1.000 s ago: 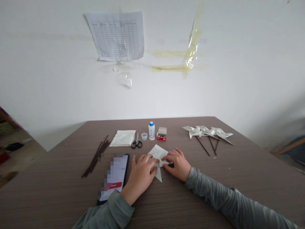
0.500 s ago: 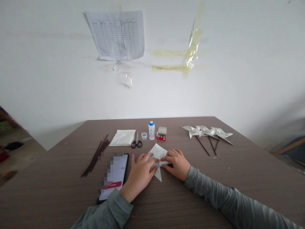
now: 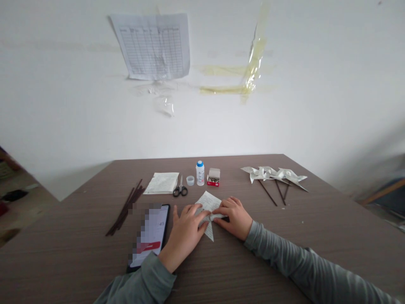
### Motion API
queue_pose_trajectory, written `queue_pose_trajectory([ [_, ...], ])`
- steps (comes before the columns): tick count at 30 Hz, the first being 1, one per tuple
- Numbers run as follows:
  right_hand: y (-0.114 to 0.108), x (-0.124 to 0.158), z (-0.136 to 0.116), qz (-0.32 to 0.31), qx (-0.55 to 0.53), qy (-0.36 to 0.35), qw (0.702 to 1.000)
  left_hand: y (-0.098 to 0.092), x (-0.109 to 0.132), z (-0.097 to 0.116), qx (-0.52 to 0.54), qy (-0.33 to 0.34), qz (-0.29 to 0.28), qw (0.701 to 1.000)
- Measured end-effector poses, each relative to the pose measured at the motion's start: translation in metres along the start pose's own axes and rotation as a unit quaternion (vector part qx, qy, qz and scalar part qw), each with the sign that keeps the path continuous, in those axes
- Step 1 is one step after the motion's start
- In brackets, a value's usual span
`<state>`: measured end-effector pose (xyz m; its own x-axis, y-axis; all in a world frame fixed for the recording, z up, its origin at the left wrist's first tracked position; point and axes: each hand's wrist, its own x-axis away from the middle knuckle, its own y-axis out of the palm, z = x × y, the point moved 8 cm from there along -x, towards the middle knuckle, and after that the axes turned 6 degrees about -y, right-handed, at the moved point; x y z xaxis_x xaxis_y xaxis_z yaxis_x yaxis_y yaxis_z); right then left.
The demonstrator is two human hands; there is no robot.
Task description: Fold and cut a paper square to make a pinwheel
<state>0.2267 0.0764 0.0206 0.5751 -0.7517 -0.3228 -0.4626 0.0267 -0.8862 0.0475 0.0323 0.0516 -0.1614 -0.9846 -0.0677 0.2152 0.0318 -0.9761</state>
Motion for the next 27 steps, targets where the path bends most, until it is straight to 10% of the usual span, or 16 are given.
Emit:
queue_pose_trajectory([
  [27,0.0001,0.0008,0.0012,0.025,-0.003,-0.024,0.999,-0.0037,0.0004,0.0038,-0.014,0.010,-0.012,1.000],
])
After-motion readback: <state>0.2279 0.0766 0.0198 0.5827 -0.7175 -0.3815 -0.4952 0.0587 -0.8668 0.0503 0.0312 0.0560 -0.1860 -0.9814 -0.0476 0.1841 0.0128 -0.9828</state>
